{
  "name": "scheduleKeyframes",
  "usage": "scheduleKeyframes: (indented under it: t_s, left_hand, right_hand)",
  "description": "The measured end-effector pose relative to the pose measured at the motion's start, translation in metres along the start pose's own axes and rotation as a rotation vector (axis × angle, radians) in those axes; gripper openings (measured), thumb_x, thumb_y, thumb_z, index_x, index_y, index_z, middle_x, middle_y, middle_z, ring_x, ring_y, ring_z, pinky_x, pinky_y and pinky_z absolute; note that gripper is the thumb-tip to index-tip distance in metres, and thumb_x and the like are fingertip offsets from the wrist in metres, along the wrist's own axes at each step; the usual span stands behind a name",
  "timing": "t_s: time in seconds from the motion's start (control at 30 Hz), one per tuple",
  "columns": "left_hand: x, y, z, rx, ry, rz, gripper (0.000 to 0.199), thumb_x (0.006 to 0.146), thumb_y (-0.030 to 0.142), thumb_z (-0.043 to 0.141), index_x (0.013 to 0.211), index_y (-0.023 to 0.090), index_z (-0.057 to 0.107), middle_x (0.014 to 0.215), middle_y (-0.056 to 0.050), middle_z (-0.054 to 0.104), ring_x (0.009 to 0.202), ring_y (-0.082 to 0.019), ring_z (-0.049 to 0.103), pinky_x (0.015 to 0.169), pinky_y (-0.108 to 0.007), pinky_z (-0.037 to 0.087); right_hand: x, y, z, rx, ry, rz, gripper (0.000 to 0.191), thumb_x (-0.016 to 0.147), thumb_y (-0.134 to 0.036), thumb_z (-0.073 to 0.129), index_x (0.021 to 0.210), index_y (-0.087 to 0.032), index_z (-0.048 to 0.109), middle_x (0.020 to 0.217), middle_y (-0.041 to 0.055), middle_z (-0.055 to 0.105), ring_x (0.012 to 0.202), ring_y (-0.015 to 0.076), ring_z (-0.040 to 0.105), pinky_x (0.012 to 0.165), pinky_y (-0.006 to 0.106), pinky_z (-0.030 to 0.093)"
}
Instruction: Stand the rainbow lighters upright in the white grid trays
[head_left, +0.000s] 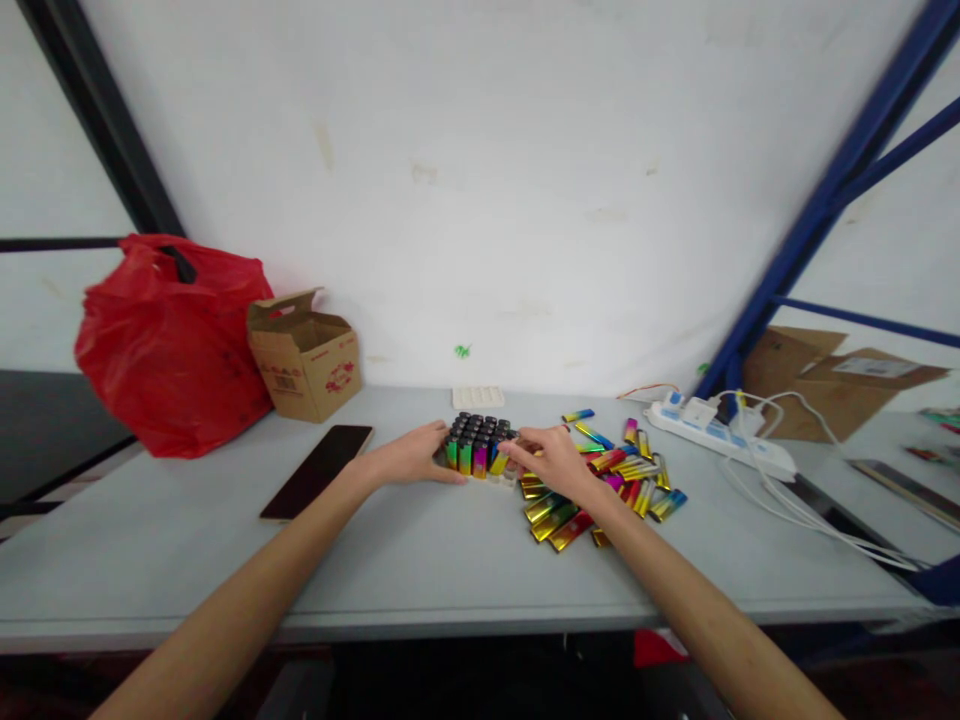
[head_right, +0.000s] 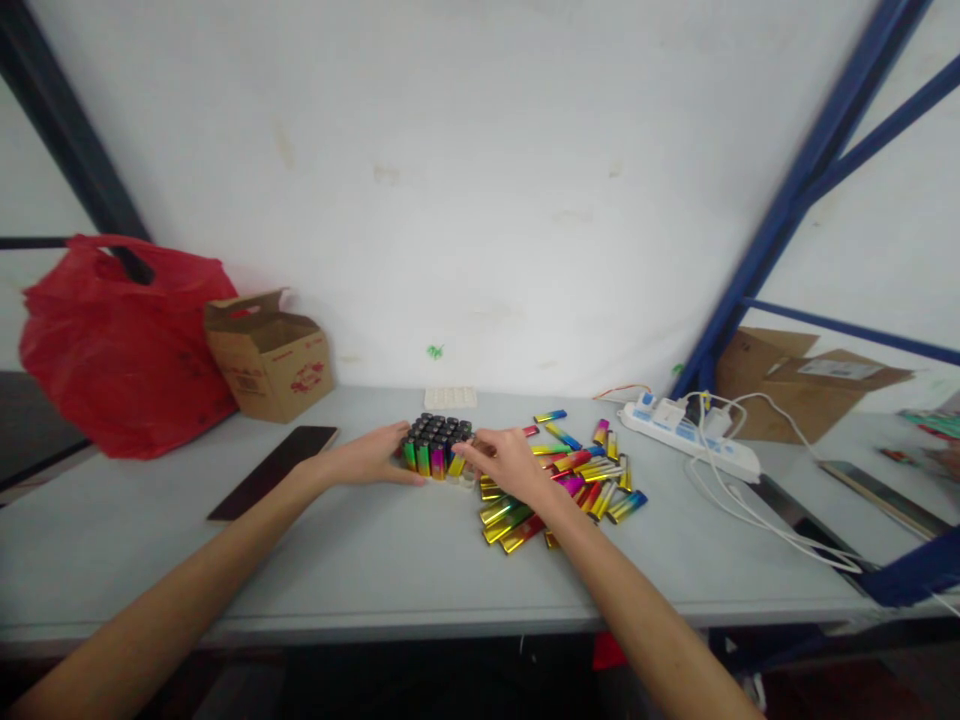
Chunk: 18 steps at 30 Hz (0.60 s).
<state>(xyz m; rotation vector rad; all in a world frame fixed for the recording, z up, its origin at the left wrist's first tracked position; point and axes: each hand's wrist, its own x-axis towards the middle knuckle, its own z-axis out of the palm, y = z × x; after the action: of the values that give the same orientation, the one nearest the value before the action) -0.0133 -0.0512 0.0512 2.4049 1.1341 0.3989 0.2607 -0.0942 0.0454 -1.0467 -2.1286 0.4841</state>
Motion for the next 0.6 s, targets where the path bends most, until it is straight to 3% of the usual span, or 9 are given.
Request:
scheduleKeyframes:
  t_s: [0.13,0.27,0.37,0.47,0.6]
  left_hand:
    - [0.001,-0.001,0.001,0.057,-0.011,-0.019,0.069,0.068,0.067,0.078,0.117,0.02,0.067,0.114,-0.01,0.068,0.105,-0.03,0.063,0.095,-0.038,0.049]
    - [0.005,-0.015,0.006,0.019,0.025,0.044,0.072,0.065,0.07,0.078,0.117,0.022,0.068,0.113,-0.008,0.069,0.105,-0.03,0.063,0.096,-0.037,0.049]
    - [0.007,-0.022,0.009,0.026,0.031,0.048,0.073,0.064,0.071,0.079,0.118,0.022,0.069,0.112,-0.008,0.07,0.105,-0.03,0.063,0.096,-0.037,0.049]
    - [0.007,-0.022,0.01,0.044,0.023,0.043,0.073,0.065,0.072,0.077,0.119,0.022,0.069,0.114,-0.008,0.07,0.106,-0.03,0.064,0.096,-0.036,0.049]
    - [0.006,-0.018,0.007,0.059,0.024,0.036,0.076,0.065,0.073,0.076,0.12,0.022,0.068,0.116,-0.008,0.07,0.109,-0.031,0.064,0.097,-0.036,0.049]
  right_hand:
    - [-0.001,0.008,0.007,-0.117,-0.068,-0.058,0.05,0.098,-0.055,0.057,0.064,-0.019,0.057,0.06,0.0021,0.069,0.053,0.0131,0.057,0.057,0.024,0.035]
    - [0.0,0.006,0.013,-0.356,-0.049,-0.171,0.047,0.097,-0.055,0.059,0.068,-0.018,0.062,0.071,0.006,0.07,0.063,0.015,0.058,0.059,0.026,0.032]
    - [0.001,-0.001,0.012,-0.389,-0.07,-0.117,0.049,0.098,-0.057,0.057,0.068,-0.018,0.063,0.069,0.0045,0.068,0.06,0.0134,0.055,0.058,0.026,0.03]
    - [0.001,-0.001,0.003,-0.368,-0.09,-0.072,0.054,0.101,-0.057,0.05,0.065,-0.019,0.062,0.062,0.0015,0.064,0.054,0.0122,0.051,0.057,0.027,0.029]
    - [0.003,0.027,-0.025,-0.418,0.038,-0.002,0.054,0.109,-0.042,0.034,0.072,-0.019,0.065,0.066,0.0035,0.065,0.062,0.0158,0.058,0.065,0.028,0.037]
